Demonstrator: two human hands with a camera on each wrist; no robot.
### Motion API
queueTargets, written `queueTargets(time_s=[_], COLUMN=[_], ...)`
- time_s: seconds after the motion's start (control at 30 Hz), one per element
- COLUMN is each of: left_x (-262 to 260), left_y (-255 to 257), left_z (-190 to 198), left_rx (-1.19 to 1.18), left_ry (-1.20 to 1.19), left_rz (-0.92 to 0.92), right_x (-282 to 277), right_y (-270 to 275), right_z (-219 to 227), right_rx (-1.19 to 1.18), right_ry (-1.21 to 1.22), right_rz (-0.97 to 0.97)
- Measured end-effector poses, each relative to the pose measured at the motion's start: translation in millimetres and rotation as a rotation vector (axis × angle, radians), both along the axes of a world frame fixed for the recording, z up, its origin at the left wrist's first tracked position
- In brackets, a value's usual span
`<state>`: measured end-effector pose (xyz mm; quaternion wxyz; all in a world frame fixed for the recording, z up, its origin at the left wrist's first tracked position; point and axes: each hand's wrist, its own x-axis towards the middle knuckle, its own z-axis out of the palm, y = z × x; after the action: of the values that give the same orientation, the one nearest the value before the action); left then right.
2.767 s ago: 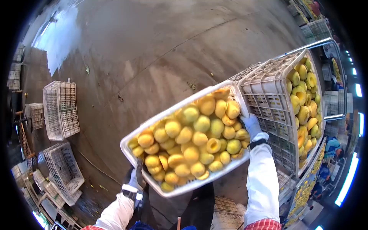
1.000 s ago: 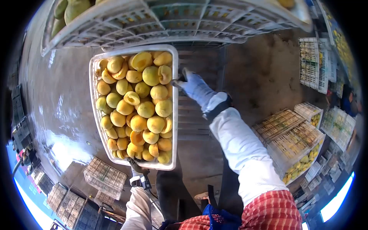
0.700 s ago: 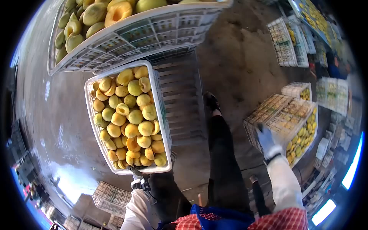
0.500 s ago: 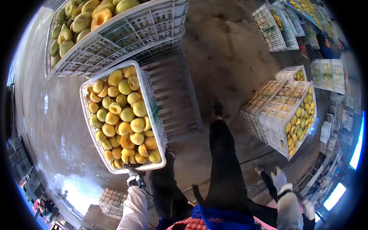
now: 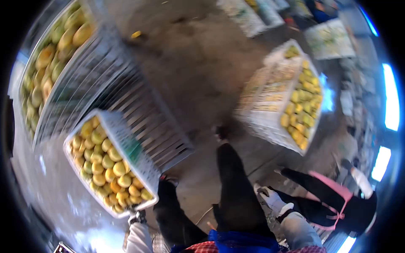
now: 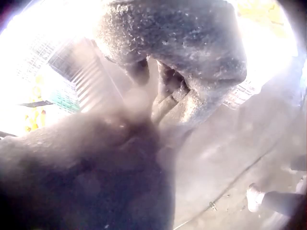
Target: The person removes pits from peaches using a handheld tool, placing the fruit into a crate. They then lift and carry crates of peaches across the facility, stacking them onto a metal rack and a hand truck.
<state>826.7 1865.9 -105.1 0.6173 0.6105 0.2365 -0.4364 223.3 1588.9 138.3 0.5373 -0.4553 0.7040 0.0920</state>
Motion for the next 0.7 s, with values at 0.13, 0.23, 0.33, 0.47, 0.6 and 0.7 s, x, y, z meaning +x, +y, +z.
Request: queueTargets(time_s=[0.13, 0.23, 0.33, 0.47, 0.6, 0.7], left_x=[-3, -40, -147, -366, -553, -635], left_y=[-13, -58, -173, -363, -452, -506], left_z=[23, 48, 90, 156, 176, 173], left_rx=[0.331, 0.546, 0.413, 0.094, -0.079, 0.165], left_ry=[-0.139, -0.286, -0.168, 0.297, 0.758, 0.725], left_rz=[-0.141, -0.267, -0.439, -0.757, -0.871, -0.761], right_x=[7, 6, -24, -131, -286, -347], right_y=[-15, -75, -173, -348, -520, -596], right_z=[54, 80, 82, 50, -11, -37], right_rx=[-0.266, -0.423, -0.718, -1.067, -1.121, -0.912], right_ry=[0.206, 0.301, 0.325, 0.463, 0.776, 0.752], right_rz=[0.149, 0.175, 0.228, 0.321, 0.288, 0.415])
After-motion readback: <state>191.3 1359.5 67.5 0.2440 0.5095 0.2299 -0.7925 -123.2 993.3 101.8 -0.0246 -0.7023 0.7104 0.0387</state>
